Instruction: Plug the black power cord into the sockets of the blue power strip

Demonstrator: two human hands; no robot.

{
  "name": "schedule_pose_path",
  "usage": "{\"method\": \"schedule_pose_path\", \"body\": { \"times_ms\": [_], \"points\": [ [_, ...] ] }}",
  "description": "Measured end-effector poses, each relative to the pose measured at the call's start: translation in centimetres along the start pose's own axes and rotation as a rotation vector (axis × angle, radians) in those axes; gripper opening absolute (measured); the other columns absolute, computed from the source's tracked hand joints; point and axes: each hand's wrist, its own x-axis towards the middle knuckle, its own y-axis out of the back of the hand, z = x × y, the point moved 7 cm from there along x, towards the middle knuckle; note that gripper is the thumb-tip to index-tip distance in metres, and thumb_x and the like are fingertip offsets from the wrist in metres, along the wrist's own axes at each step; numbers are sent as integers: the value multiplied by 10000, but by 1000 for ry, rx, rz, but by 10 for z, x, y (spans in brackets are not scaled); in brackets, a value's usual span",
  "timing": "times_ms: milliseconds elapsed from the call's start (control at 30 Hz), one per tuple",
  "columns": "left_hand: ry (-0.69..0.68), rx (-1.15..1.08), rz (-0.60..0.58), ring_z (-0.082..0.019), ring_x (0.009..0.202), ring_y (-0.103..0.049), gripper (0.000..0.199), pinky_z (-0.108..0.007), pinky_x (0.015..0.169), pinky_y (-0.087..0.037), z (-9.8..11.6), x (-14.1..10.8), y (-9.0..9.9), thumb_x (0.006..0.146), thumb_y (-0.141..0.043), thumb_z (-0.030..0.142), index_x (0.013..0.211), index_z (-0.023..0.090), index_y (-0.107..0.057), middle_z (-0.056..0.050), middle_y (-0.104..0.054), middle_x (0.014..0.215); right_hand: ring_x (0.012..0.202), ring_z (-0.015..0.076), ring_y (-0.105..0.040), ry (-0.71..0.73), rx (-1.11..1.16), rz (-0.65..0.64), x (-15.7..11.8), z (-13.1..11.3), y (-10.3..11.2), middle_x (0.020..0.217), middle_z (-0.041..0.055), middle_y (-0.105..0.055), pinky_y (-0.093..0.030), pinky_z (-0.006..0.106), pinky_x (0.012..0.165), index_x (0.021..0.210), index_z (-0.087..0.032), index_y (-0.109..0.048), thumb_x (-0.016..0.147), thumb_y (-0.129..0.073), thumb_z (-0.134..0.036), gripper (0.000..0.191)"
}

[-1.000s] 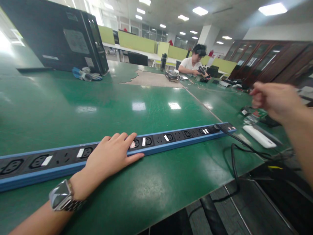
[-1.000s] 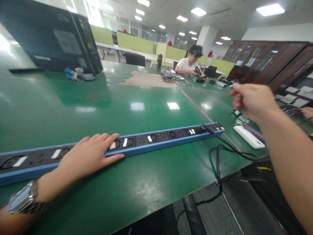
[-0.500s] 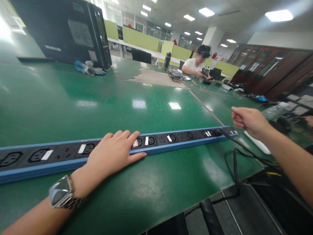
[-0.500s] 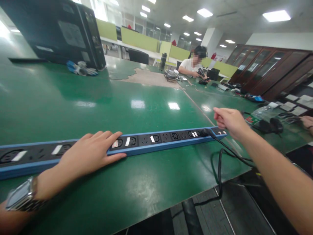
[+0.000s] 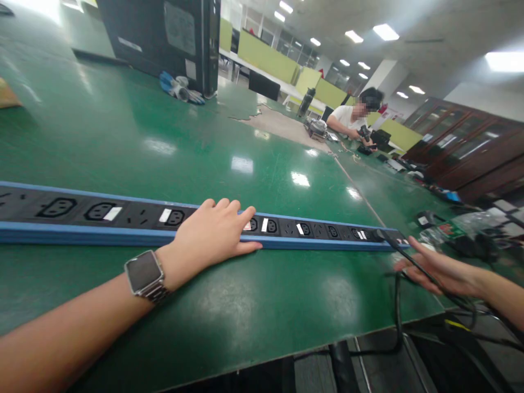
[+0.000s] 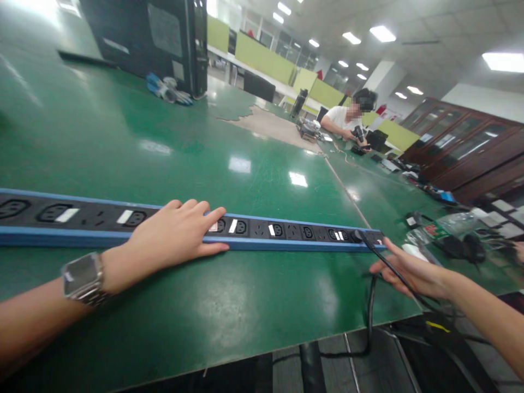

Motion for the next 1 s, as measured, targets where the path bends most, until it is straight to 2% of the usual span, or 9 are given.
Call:
{"method": "schedule_pose_path", "body": {
  "times_ms": [67, 167, 400, 600, 700, 767, 867, 933, 1000],
  "points": [
    [17, 4, -19, -316, 935, -572, 624, -392, 786, -377, -1, 1, 0, 814, -464, 712, 1179, 221, -587, -123, -614, 972, 368, 227, -481, 28, 10, -6, 3, -21, -2, 586, 88, -522, -280, 292, 244, 905, -340, -583, 676, -515, -709, 440],
    [28, -7, -60, -314, 944, -568, 637, -396, 801, -375, -1, 2, -2, 795, -475, 727, 1185, 236, -585, -117, -611, 980, 318, 161, -364, 53, 51, -41, 19, -31, -4, 515, 29, -428, -212, 251, 242, 862, -303, -552, 679, -530, -718, 454],
    [5, 53, -42, -331, 929, -574, 672, -411, 793, -385, 0, 2, -3, 810, -459, 715, 1245, 212, -558, -130, -611, 975, 370, 37, -102, -14, 376, -249, 38, 1, -6, 496, -91, -192, -103, 184, 330, 712, -236, -437, 702, -619, -616, 421],
    [-18, 34, -16, -323, 896, -578, 662, -406, 771, -391, 2, 3, -1, 811, -476, 695, 1243, 203, -574, -132, -614, 961, 370, 32, -106, -41, 567, -129, 28, 19, -12, 487, -103, -169, -71, 174, 360, 715, -203, -478, 836, -541, -470, 300],
    [-20, 76, -22, -321, 894, -574, 681, -407, 760, -396, 1, 3, -1, 818, -456, 703, 1261, 196, -560, -133, -613, 962, 361, 45, -169, -11, 452, -151, 23, 23, -20, 472, -83, -240, -101, 184, 349, 734, -194, -527, 834, -548, -515, 337],
    [-27, 85, -30, -322, 895, -574, 680, -408, 756, -400, 1, 3, -1, 822, -453, 701, 1261, 194, -557, -130, -613, 963, 386, 68, -314, -4, 329, -134, 23, 18, -22, 502, -45, -367, -231, 192, 357, 776, -185, -568, 817, -573, -528, 346],
    [-36, 83, -32, -327, 891, -577, 687, -413, 750, -405, 2, 2, 0, 825, -449, 700, 1268, 186, -551, -129, -616, 962, 530, 132, -526, 76, 61, -47, 28, -7, -26, 673, 35, -570, -404, 239, 458, 845, -179, -607, 814, -580, -536, 359],
    [-35, 82, -27, -330, 893, -578, 685, -415, 750, -407, 2, 2, 1, 832, -444, 695, 1275, 183, -548, -129, -617, 970, 541, 159, -534, 198, -167, -11, 33, -32, -30, 651, 48, -576, -396, 265, 475, 754, -170, -603, 832, -555, -517, 358],
    [-31, 78, -26, -326, 895, -581, 673, -412, 756, -407, 3, 2, 2, 835, -450, 686, 1274, 186, -550, -128, -620, 974, 549, 172, -510, 305, -299, 107, 36, -49, -17, 585, 53, -542, -363, 278, 503, 630, -167, -568, 845, -530, -490, 390]
  ]
}}
